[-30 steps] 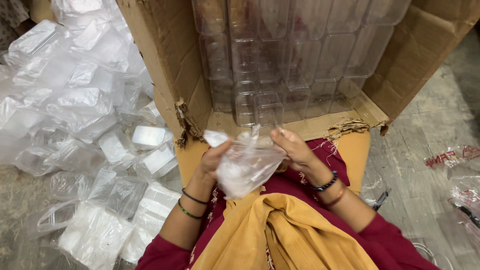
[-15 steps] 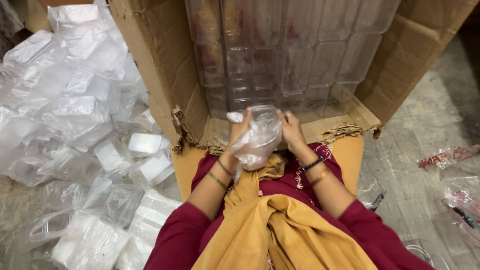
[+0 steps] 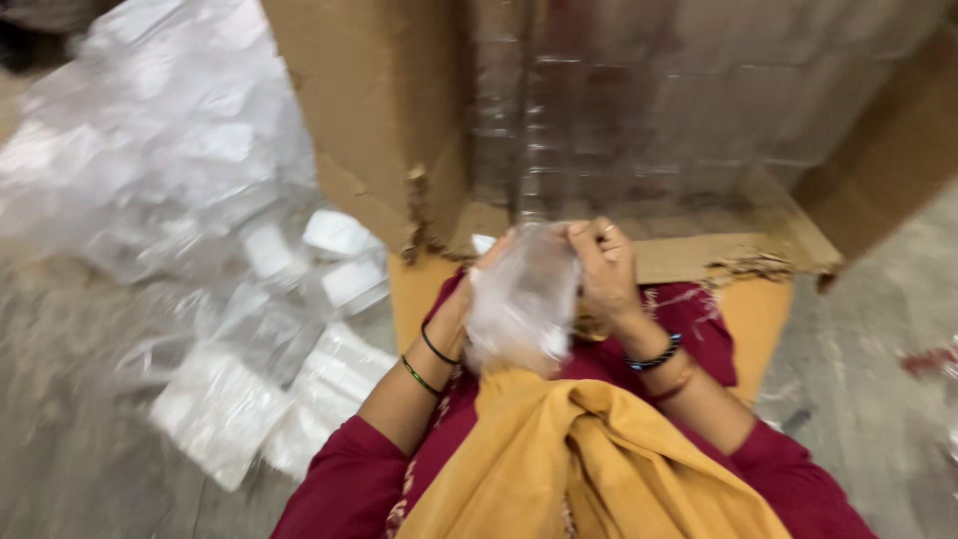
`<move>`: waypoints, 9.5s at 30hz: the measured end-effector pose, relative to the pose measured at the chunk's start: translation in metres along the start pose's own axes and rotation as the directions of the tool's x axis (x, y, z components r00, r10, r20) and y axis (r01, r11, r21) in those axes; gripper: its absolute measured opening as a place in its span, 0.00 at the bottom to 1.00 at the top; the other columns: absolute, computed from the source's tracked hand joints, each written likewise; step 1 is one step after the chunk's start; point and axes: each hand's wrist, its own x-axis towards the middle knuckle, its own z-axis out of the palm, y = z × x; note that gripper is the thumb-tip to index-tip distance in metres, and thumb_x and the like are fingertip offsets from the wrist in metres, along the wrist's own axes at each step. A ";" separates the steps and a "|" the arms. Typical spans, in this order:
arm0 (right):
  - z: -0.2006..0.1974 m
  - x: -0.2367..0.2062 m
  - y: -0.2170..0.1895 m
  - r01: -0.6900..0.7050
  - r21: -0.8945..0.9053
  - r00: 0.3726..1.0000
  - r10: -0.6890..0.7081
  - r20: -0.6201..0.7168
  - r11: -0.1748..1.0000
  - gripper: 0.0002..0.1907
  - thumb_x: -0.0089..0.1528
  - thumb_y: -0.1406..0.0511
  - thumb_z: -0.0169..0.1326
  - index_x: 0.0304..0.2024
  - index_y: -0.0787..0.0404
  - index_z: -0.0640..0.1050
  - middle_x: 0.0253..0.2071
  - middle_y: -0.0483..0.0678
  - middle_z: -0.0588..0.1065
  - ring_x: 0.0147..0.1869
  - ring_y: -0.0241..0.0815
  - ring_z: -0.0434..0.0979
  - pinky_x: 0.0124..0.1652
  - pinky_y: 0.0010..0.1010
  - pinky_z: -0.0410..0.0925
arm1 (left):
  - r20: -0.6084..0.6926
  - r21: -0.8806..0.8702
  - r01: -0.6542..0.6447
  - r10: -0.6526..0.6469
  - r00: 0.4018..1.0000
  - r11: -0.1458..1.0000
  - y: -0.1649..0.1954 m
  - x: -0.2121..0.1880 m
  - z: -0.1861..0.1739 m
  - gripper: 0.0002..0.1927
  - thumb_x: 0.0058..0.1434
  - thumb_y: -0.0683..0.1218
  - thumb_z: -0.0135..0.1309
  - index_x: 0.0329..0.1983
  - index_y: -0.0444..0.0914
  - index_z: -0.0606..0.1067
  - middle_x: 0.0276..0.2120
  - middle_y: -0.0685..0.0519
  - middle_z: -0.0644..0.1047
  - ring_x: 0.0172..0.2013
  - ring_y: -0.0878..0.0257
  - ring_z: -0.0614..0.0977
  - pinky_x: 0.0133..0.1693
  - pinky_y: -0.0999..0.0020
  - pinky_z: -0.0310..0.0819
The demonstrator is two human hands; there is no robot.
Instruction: The person sits on the floor and packs clear plastic containers into clear plastic bags, twisting the bags closed and placing the bagged containers into a large cardboard box. They repeatedly take containers from a pile on the floor and continue filling bags throughout the clip.
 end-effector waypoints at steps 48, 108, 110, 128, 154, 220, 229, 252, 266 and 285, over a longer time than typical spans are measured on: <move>0.019 0.010 -0.066 0.076 -0.007 0.997 -0.076 0.015 0.997 0.09 0.70 0.65 0.57 0.39 0.66 0.79 0.34 0.38 0.76 0.37 0.25 0.71 0.37 0.18 0.66 | 0.040 0.746 -0.504 0.726 0.686 0.435 0.036 -0.008 0.090 0.12 0.64 0.48 0.65 0.36 0.35 0.77 0.31 0.58 0.78 0.31 0.72 0.76 0.32 0.77 0.70; -0.066 0.032 -0.015 0.040 0.007 0.995 -0.040 -0.091 0.999 0.07 0.74 0.65 0.49 0.45 0.62 0.75 0.38 0.44 0.76 0.38 0.32 0.75 0.37 0.25 0.73 | -0.009 0.188 0.240 -0.243 0.970 0.952 0.008 0.082 0.015 0.32 0.64 0.60 0.56 0.59 0.31 0.73 0.51 0.42 0.79 0.46 0.56 0.83 0.49 0.61 0.81; -0.039 0.028 -0.009 -0.140 0.108 0.989 0.134 0.062 0.984 0.06 0.66 0.68 0.54 0.45 0.61 0.76 0.38 0.43 0.77 0.39 0.33 0.77 0.38 0.27 0.74 | 0.043 0.259 0.312 -0.334 0.942 0.914 -0.006 0.055 0.000 0.31 0.64 0.57 0.56 0.63 0.32 0.71 0.54 0.44 0.78 0.52 0.57 0.82 0.55 0.61 0.79; -0.242 0.185 -0.131 0.146 -0.971 0.602 -0.796 -0.064 0.189 0.40 0.65 0.62 0.69 0.70 0.68 0.61 0.67 0.63 0.66 0.72 0.63 0.67 0.71 0.46 0.62 | -0.841 0.537 -0.045 0.539 0.042 0.842 0.144 -0.214 -0.144 0.51 0.62 0.75 0.53 0.62 0.23 0.68 0.56 0.41 0.75 0.53 0.51 0.78 0.53 0.56 0.71; -0.178 0.152 -0.196 0.074 -0.906 0.667 -0.696 -0.266 0.417 0.52 0.57 0.49 0.79 0.67 0.69 0.64 0.56 0.61 0.80 0.59 0.55 0.82 0.58 0.40 0.73 | 0.452 0.891 -0.274 0.758 0.471 -0.361 0.112 0.259 0.245 0.23 0.58 0.58 0.64 0.46 0.36 0.80 0.33 0.39 0.82 0.37 0.42 0.84 0.39 0.52 0.78; -0.023 -0.048 -0.058 0.202 -0.532 0.977 -0.210 0.046 0.822 0.32 0.65 0.52 0.63 0.60 0.67 0.70 0.63 0.55 0.70 0.67 0.48 0.71 0.64 0.40 0.67 | 0.279 0.937 -0.318 0.864 0.420 -0.148 0.010 0.001 0.092 0.13 0.66 0.47 0.63 0.30 0.36 0.75 0.23 0.55 0.77 0.23 0.67 0.76 0.25 0.67 0.68; 0.006 -0.020 -0.045 -0.048 -0.041 0.996 0.045 -0.079 0.998 0.08 0.68 0.66 0.57 0.44 0.66 0.80 0.31 0.42 0.77 0.31 0.29 0.74 0.31 0.22 0.69 | 0.049 0.689 -0.477 0.621 0.782 0.546 0.021 0.000 0.088 0.11 0.58 0.46 0.66 0.33 0.39 0.74 0.37 0.54 0.82 0.36 0.70 0.81 0.36 0.74 0.78; -0.054 -0.005 -0.027 0.102 -0.579 0.976 0.030 0.214 0.809 0.18 0.65 0.63 0.58 0.55 0.64 0.76 0.29 0.50 0.74 0.27 0.42 0.73 0.26 0.33 0.66 | -0.118 0.612 -0.183 0.317 0.941 0.770 0.034 -0.004 -0.018 0.12 0.67 0.47 0.59 0.46 0.34 0.75 0.32 0.53 0.78 0.28 0.66 0.78 0.30 0.65 0.80; -0.013 0.019 0.009 -0.102 -0.106 0.971 0.076 -0.228 0.989 0.21 0.76 0.58 0.51 0.33 0.67 0.67 0.28 0.38 0.66 0.33 0.29 0.59 0.32 0.27 0.59 | -0.227 0.540 -0.441 0.629 0.744 0.716 -0.004 0.067 -0.021 0.15 0.73 0.51 0.53 0.51 0.35 0.73 0.38 0.52 0.80 0.35 0.66 0.80 0.35 0.70 0.78; 0.033 0.000 0.038 -0.388 0.362 0.916 0.311 0.255 0.847 0.13 0.75 0.61 0.43 0.47 0.65 0.73 0.42 0.48 0.78 0.43 0.37 0.79 0.46 0.32 0.74 | -0.156 0.008 -0.119 0.119 0.981 0.993 -0.024 -0.046 -0.054 0.15 0.64 0.53 0.58 0.49 0.42 0.75 0.31 0.56 0.77 0.27 0.69 0.74 0.28 0.73 0.69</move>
